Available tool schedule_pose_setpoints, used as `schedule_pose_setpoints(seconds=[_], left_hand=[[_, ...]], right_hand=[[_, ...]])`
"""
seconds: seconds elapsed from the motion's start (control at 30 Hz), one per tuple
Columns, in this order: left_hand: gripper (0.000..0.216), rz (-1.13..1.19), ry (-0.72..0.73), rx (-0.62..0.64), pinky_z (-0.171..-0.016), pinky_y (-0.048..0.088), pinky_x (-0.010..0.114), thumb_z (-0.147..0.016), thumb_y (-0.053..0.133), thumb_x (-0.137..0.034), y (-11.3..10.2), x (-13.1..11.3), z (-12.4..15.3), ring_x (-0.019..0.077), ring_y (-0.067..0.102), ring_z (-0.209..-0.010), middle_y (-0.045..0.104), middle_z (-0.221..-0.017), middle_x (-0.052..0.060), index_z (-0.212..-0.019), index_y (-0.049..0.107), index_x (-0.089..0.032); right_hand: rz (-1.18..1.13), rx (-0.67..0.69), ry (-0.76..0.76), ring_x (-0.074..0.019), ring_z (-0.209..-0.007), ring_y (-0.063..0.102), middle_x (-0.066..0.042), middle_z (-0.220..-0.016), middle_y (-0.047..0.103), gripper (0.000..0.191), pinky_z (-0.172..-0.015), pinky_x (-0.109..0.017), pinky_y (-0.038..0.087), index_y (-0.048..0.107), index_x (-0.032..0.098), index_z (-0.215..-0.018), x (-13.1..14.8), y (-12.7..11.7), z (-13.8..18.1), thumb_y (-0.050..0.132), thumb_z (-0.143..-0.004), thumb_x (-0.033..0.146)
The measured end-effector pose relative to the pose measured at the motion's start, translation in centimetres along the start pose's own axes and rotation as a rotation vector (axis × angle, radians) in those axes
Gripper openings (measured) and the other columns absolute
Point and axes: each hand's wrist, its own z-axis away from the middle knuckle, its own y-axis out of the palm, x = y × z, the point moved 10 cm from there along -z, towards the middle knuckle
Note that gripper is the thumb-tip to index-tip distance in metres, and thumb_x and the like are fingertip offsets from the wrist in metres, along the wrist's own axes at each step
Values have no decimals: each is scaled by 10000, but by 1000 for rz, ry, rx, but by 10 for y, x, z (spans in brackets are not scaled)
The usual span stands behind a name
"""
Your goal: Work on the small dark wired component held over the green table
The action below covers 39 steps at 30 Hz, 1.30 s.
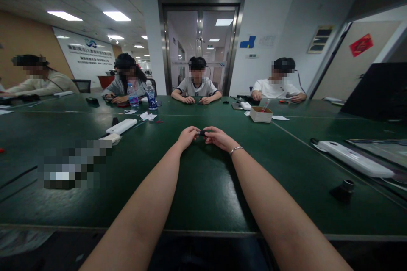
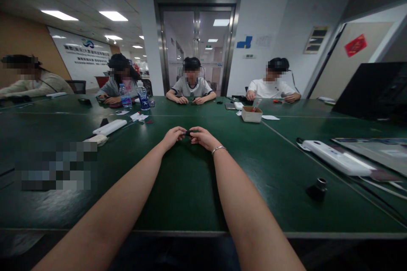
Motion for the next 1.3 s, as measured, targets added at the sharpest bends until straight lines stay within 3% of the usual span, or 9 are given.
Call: schedule_pose_setpoints(seconds=[0.63, 0.87, 1.03, 1.23, 1.3], left_hand=[[160, -42, 66, -41, -561, 404, 219, -738, 520, -145, -6, 5, -7, 81, 488, -534, 597, -710, -9, -832, 649, -148], [143, 42, 27, -9, -521, 399, 206, -772, 497, -168, -1, 5, -4, 90, 493, -537, 587, -658, 0, -787, 637, -145], [187, 58, 31, 45, -489, 372, 205, -817, 451, -194, 5, 8, -8, 94, 468, -472, 503, -513, -23, -783, 627, -140], [137, 26, 49, -7, -547, 410, 217, -722, 541, -135, -1, 6, -7, 78, 491, -516, 606, -698, -12, -812, 643, -150], [125, 17, 64, 2, -556, 416, 220, -733, 548, -149, -1, 5, -6, 83, 494, -519, 592, -665, -15, -818, 640, -146]], right_hand=[[-17, 7, 2, -81, -489, 594, -6, -646, 644, 184, -589, -230, 567, 555, 159, -992, -1, -1, -1, 546, -849, 44], [-25, 9, -2, -84, -493, 601, -4, -653, 643, 178, -587, -227, 565, 557, 162, -991, -1, -1, -2, 553, -849, 55], [-25, 5, 0, -86, -491, 601, 2, -634, 639, 176, -584, -226, 564, 557, 161, -990, -1, -2, -1, 551, -849, 56], [-27, 0, 2, -85, -498, 604, 0, -644, 642, 183, -591, -224, 562, 562, 165, -996, -2, -3, -2, 573, -843, 66], [-26, -9, 4, -87, -495, 603, 0, -642, 641, 181, -591, -227, 562, 560, 165, -995, -3, -4, -3, 566, -845, 64]])
